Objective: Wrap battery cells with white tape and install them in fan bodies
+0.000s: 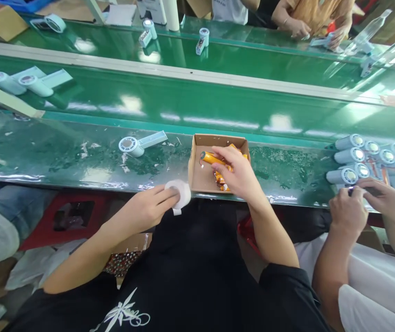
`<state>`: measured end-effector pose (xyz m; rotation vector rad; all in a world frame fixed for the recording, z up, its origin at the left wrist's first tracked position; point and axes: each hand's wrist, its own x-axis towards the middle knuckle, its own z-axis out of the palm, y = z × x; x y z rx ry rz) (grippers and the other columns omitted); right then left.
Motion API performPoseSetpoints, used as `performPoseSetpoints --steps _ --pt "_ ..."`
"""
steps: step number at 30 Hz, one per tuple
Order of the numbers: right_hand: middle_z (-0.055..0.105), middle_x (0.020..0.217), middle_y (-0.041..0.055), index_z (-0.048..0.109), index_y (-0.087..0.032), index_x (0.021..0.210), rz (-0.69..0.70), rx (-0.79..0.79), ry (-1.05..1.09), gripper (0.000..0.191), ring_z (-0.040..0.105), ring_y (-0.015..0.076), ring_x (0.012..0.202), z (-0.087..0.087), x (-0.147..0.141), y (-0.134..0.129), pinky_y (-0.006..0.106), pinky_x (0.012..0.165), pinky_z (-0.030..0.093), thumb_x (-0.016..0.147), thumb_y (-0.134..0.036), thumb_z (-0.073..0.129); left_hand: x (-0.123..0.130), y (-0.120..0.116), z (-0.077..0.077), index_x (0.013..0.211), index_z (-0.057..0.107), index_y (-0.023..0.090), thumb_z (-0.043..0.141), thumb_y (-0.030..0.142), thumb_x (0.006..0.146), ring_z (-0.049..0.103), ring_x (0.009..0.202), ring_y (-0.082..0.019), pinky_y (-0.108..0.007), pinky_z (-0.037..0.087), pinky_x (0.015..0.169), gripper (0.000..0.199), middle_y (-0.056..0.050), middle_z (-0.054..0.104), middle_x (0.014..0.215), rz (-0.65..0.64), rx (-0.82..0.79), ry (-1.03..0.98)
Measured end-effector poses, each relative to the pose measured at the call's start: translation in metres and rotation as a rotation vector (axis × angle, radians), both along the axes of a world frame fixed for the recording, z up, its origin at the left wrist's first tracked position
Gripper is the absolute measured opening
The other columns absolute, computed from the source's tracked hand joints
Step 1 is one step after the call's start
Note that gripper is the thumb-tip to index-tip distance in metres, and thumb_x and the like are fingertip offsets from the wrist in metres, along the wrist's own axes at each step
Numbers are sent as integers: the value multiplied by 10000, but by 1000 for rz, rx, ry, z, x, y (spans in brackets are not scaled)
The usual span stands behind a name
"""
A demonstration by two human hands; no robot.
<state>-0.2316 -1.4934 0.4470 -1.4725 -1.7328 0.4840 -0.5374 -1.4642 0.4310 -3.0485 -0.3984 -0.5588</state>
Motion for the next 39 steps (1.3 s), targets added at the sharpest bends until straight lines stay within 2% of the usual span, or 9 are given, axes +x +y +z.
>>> performPoseSetpoints --steps 5,12,21,26,28,31,35,37,39 --pt "710 1264 93 678 -264 1251 45 -113 35 228 698 253 1185 3 -32 -37 427 1008 620 1039 -274 596 10 -4 4 1258 653 141 506 38 1003 625 846 -226 -370 525 693 312 -78 717 1071 -23 90 96" --pt "821 1119 54 746 -240 1224 6 -192 102 322 805 268 1010 9 -25 -63 386 936 689 923 -343 802 13 -5 14 1221 675 141 542 74 1023 623 845 -219 -372 506 682 247 -66 694 1023 -34 182 143" --pt "816 1140 40 739 -249 1213 34 -475 651 415 801 260 1022 -25 -49 -71 408 937 692 845 -392 871 19 -15 21 1146 727 177 509 106 1036 688 839 -223 -344 554 648 254 -82 730 1005 78 157 191" --pt "820 1116 77 636 -256 1117 -302 -150 1030 485 805 285 1001 -35 -80 -60 456 891 697 786 -475 914 30 -29 8 1276 712 209 608 144 1014 623 1366 -385 -400 626 914 290 -105 768 1129 201 67 -71" --pt "811 1152 95 590 -271 1134 -435 -11 1108 517 800 295 1026 -39 -97 -57 487 916 685 809 -557 874 41 -39 2 1290 711 208 666 194 1001 577 1410 -419 -430 627 943 292 -106 782 1075 285 21 -191" --pt "815 1113 97 581 -279 1116 -453 28 1099 497 801 312 1009 -40 -101 -56 529 916 677 820 -568 856 51 -54 -6 1265 721 194 729 249 977 668 1313 -376 -411 638 945 294 -86 794 972 340 -54 -299" --pt "809 1074 25 664 -312 1065 -463 212 941 359 799 289 985 -23 -43 -66 524 913 677 826 -487 868 21 -42 -22 1204 751 217 743 262 970 753 1147 -287 -431 604 1051 239 -43 810 951 380 -120 -325" --pt "787 1135 -15 716 -372 1055 -570 414 842 249 786 257 1033 -12 -4 -70 490 956 666 866 -488 829 -10 -16 -34 1191 766 203 737 301 972 685 1279 -343 -522 559 1104 241 -69 814 999 473 -123 -265" --pt "766 1168 -23 728 -463 1129 -631 414 756 252 757 261 1125 -6 22 -72 513 1033 632 889 -494 798 -39 17 -46 1185 779 192 724 391 977 595 1391 -382 -563 539 1109 293 -97 813 1068 505 -168 -187"
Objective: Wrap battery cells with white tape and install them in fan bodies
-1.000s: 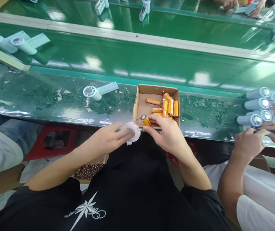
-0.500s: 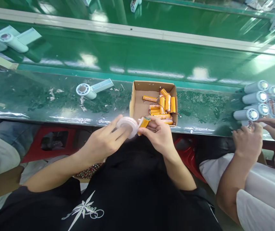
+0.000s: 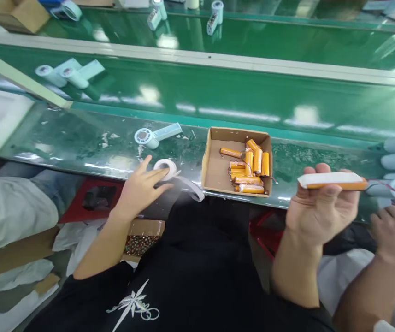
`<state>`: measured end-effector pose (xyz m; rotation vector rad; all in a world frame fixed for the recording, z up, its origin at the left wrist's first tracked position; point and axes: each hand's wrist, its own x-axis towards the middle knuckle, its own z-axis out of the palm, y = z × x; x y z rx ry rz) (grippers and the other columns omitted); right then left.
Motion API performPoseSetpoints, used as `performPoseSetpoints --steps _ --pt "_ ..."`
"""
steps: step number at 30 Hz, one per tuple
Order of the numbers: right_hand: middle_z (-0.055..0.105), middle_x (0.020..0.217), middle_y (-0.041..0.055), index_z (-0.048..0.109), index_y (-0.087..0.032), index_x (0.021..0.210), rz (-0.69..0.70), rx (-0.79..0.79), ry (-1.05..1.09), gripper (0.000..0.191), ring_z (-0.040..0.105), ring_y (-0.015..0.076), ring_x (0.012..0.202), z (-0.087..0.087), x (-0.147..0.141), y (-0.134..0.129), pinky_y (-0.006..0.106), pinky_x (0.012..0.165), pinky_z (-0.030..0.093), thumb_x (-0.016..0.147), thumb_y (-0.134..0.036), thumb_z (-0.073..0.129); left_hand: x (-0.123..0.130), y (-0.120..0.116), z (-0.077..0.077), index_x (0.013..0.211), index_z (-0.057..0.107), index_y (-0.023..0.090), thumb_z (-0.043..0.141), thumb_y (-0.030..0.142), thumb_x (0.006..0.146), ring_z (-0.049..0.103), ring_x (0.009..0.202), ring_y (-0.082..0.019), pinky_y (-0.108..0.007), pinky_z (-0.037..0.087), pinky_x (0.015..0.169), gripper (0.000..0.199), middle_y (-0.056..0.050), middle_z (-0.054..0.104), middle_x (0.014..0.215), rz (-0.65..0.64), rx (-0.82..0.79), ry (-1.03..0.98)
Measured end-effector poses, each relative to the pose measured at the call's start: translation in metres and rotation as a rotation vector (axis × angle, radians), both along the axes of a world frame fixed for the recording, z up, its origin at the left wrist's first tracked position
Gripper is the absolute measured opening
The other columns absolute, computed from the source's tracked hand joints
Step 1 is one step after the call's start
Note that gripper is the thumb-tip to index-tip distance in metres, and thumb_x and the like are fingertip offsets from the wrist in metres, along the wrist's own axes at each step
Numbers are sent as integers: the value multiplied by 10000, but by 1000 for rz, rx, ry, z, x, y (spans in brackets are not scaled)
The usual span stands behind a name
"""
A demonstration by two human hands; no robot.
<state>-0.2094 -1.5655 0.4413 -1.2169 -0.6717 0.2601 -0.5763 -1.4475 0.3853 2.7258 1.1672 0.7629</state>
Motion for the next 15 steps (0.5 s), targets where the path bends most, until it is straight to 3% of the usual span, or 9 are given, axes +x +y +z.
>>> performPoseSetpoints --steps 2,4,6,8,11,15 --pt "741 1196 -28 684 -557 1208 46 -113 -39 359 740 295 1158 2 7 1 597 1054 600 877 -487 805 -17 35 -6 1157 791 196 677 452 1001 609 1367 -355 -539 536 1111 321 -99 809 1100 12 -32 -9" --pt "706 1236 -59 646 -620 1195 105 -152 -80 427 758 308 1078 3 0 5 658 1003 600 847 -462 834 -19 67 -6 1146 796 202 638 456 1019 611 1341 -328 -530 503 1145 325 -99 791 1175 105 11 -38" --pt "695 1209 -84 651 -625 1129 126 -99 -110 440 772 281 970 3 -9 8 644 924 630 806 -425 873 -12 96 -1 1172 791 207 639 432 1011 545 1387 -353 -574 453 1174 315 -109 731 1331 214 46 26" --pt "710 1102 -96 662 -625 1066 124 -24 -129 462 771 254 915 5 -9 9 579 849 660 748 -412 919 -4 120 6 1181 787 212 638 365 999 523 1377 -384 -586 472 1126 280 -114 663 1441 244 -19 200" --pt "724 1084 -124 674 -619 980 76 25 -145 514 764 227 844 14 9 8 516 801 665 655 -359 975 11 152 13 1139 789 191 571 231 992 594 1214 -353 -507 529 995 266 -141 695 1334 187 -135 430" --pt "742 905 -76 643 -505 1060 140 -12 -196 540 772 257 801 33 41 38 555 888 639 675 -277 945 61 208 15 1071 798 144 539 94 908 552 1244 -340 -485 460 1052 310 -171 703 1259 1 -47 459"
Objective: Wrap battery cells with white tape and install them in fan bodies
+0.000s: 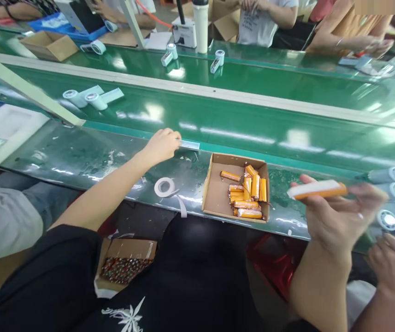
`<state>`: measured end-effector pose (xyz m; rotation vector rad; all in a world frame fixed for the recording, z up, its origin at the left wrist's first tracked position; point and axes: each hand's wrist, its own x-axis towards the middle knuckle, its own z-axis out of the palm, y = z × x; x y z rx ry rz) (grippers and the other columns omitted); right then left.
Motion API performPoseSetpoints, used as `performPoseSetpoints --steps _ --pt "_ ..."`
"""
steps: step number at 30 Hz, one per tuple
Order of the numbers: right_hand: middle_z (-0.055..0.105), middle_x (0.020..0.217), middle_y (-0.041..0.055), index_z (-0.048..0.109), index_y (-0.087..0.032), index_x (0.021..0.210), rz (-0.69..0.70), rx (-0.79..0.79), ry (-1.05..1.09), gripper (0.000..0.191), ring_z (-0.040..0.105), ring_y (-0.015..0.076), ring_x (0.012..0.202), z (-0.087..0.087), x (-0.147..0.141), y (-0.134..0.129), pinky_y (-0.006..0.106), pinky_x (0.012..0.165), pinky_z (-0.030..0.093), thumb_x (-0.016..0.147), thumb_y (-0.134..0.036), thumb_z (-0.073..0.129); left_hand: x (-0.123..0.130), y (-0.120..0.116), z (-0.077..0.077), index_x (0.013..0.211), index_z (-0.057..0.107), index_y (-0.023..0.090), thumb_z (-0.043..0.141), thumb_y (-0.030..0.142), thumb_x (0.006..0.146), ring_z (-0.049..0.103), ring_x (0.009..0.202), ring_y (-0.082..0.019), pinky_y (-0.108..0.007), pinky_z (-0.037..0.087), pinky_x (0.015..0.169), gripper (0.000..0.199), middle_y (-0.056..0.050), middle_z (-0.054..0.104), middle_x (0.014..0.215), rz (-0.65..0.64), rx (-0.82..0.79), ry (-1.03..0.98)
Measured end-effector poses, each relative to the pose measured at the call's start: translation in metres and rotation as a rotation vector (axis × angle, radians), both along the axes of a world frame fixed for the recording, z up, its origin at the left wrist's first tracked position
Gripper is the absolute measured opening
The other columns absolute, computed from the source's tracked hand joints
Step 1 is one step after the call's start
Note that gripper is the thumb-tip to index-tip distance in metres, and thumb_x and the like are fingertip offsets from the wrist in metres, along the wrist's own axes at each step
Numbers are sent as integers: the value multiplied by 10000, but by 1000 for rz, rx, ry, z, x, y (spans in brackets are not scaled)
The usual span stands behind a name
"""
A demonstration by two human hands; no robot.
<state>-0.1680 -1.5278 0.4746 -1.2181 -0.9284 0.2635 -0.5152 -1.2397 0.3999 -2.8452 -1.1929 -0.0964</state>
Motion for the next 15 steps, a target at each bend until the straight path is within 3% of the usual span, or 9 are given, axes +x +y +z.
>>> performPoseSetpoints --steps 4,7,10,15 --pt "779 859 -14 518 -340 1090 267 -155 -46 608 805 322 945 9 4 89 491 750 660 648 -291 933 76 64 6 936 820 160 641 157 829 605 1216 -290 -384 437 1081 209 -123 735 1261 -187 -170 -81" --pt "794 928 17 501 -280 1160 428 -338 -148 580 802 283 957 -2 -8 164 470 839 651 715 -370 862 105 91 13 874 828 193 745 287 757 670 1138 -253 -293 462 1017 172 -67 782 1200 -233 -440 -147" --pt "807 920 2 540 -249 1187 512 -501 -376 478 787 217 880 -21 -20 219 393 895 608 790 -368 776 103 95 13 954 824 202 689 381 841 700 1061 -233 -274 476 940 251 -51 806 1103 -155 -544 -304" --pt "790 862 -27 625 -236 1276 573 -642 -781 399 728 172 802 -44 -36 266 285 843 540 887 -295 687 106 79 9 1086 769 244 563 385 989 711 957 -236 -296 472 853 269 -43 796 1005 47 -397 -369"
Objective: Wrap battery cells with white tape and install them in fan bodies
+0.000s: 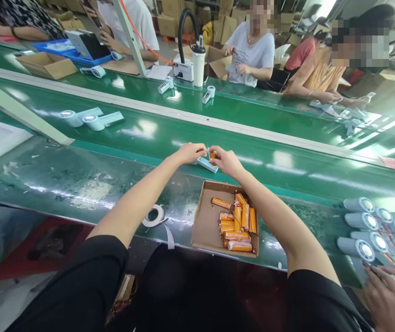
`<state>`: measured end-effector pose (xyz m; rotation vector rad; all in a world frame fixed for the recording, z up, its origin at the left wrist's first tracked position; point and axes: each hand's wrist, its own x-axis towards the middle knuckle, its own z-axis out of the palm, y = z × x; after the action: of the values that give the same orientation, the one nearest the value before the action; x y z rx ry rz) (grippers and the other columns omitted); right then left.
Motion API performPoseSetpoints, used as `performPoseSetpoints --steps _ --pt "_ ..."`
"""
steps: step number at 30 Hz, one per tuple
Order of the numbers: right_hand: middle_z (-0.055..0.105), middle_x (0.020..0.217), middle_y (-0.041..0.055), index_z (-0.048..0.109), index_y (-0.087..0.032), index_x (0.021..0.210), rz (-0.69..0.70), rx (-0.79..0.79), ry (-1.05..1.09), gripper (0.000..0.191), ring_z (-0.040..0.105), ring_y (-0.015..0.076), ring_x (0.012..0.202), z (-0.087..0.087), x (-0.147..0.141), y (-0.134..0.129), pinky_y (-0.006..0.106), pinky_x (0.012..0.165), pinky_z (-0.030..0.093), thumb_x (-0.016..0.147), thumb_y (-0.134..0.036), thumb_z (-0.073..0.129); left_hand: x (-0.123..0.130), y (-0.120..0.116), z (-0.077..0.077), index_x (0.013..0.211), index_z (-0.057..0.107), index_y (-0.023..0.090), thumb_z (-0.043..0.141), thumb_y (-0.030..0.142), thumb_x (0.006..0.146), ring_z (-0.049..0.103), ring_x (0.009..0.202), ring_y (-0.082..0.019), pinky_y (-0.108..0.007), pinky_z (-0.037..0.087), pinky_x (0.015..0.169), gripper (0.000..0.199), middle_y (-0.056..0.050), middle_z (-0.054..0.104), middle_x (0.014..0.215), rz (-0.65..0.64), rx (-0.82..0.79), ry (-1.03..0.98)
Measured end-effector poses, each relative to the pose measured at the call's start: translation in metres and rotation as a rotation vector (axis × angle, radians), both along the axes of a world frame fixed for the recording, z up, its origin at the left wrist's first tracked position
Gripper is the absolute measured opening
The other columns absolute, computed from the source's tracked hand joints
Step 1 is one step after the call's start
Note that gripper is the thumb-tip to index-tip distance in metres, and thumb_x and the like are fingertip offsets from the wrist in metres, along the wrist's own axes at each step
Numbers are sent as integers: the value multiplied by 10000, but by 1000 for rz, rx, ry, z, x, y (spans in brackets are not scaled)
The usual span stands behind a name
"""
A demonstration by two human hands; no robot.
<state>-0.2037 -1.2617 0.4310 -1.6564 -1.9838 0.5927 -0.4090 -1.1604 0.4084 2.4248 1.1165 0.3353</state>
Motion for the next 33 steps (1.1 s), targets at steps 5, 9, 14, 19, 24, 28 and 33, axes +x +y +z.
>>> performPoseSetpoints --steps 5,9,14,19,24,28,33 --pt "799 982 -3 651 -288 1388 91 -16 -331 429 729 198 846 -6 0 4 279 826 505 961 -318 652 19 -2 -4 1111 747 245 537 374 1013 709 1040 -263 -307 475 881 266 -53 798 1040 66 9 7" --pt "801 1129 41 640 -314 1434 110 -54 -485 420 751 247 959 -8 -2 1 324 881 520 1025 -381 570 27 2 -9 1078 743 234 538 364 1013 704 1078 -262 -314 476 908 251 -60 799 1102 88 1 -15" --pt "783 1186 156 734 -239 1341 155 -158 -550 414 732 349 1115 -13 -21 16 450 969 540 984 -408 611 31 -3 -14 1051 738 242 533 349 1016 702 1096 -247 -311 482 918 234 -55 798 1142 92 2 -33" --pt "810 1168 66 796 -281 1219 91 -138 -407 372 750 280 1094 13 -5 18 359 985 558 855 -361 790 38 -13 0 1082 741 213 477 355 1041 712 1069 -286 -350 515 901 303 -113 794 1093 139 43 -29" --pt "780 1253 111 749 -168 1269 -197 54 -207 425 736 220 1130 29 54 -65 340 998 560 1039 -366 452 -8 -36 25 1313 684 175 508 410 1047 634 1292 -292 -385 499 1068 396 -136 705 1379 149 120 -144" --pt "779 736 96 771 -169 743 -340 27 -23 532 732 230 696 11 93 -179 327 682 574 959 -588 524 -120 -107 5 1110 769 230 587 511 1023 705 1138 -268 -389 550 1020 346 -72 775 1211 -128 142 -184" --pt "723 633 65 758 -203 700 -327 54 295 530 679 192 595 -5 67 -276 290 601 541 995 -591 552 -233 -205 -49 1248 739 262 650 352 1012 682 1213 -276 -413 576 1022 268 -71 707 1385 -224 349 -21"
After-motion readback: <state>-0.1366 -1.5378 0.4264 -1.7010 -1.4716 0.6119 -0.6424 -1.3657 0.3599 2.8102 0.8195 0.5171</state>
